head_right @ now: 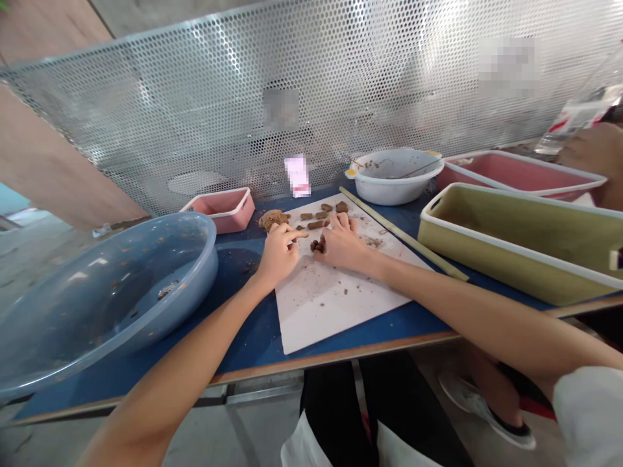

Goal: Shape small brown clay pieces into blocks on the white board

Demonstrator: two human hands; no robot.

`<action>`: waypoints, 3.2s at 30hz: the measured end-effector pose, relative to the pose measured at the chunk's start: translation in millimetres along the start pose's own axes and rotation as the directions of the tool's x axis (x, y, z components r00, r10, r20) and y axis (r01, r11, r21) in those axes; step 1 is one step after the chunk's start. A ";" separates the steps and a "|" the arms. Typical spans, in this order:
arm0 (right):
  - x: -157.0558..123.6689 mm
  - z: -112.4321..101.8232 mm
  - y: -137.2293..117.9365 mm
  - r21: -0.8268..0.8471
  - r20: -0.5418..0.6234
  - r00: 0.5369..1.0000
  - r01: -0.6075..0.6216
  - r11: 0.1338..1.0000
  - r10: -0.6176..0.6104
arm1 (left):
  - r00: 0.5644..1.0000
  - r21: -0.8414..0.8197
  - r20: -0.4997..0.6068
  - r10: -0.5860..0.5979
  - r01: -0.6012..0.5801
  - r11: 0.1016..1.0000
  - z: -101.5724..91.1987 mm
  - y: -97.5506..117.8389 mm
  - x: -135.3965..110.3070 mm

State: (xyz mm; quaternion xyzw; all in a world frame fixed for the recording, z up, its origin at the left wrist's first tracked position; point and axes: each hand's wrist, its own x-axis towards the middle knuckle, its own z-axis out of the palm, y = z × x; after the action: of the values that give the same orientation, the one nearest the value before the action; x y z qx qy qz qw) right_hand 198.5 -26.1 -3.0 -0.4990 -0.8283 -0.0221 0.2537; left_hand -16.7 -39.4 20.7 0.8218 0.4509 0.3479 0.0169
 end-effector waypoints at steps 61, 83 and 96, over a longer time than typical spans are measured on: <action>-14.4 -37.3 14.9 0.013 0.025 0.963 0.269 0.963 -0.269 | 0.984 0.081 0.034 0.173 -0.175 0.981 0.1 -9.9 -0.2; -16.8 -49.4 15.8 -0.011 -0.006 0.959 0.282 0.959 -0.282 | 0.988 0.046 0.064 0.141 -0.144 0.989 -1.9 -7.1 -1.1; -16.8 -53.6 14.5 -0.010 0.045 0.949 0.314 0.949 -0.313 | 0.987 0.055 0.051 0.152 -0.155 0.986 0.7 -9.0 -1.2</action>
State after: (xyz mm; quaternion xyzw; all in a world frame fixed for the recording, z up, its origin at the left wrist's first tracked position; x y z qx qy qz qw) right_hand 238.3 -48.1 33.1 -0.3636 -0.9021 -0.0588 0.2249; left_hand -23.2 -34.7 16.4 0.8621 0.3960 0.3152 -0.0237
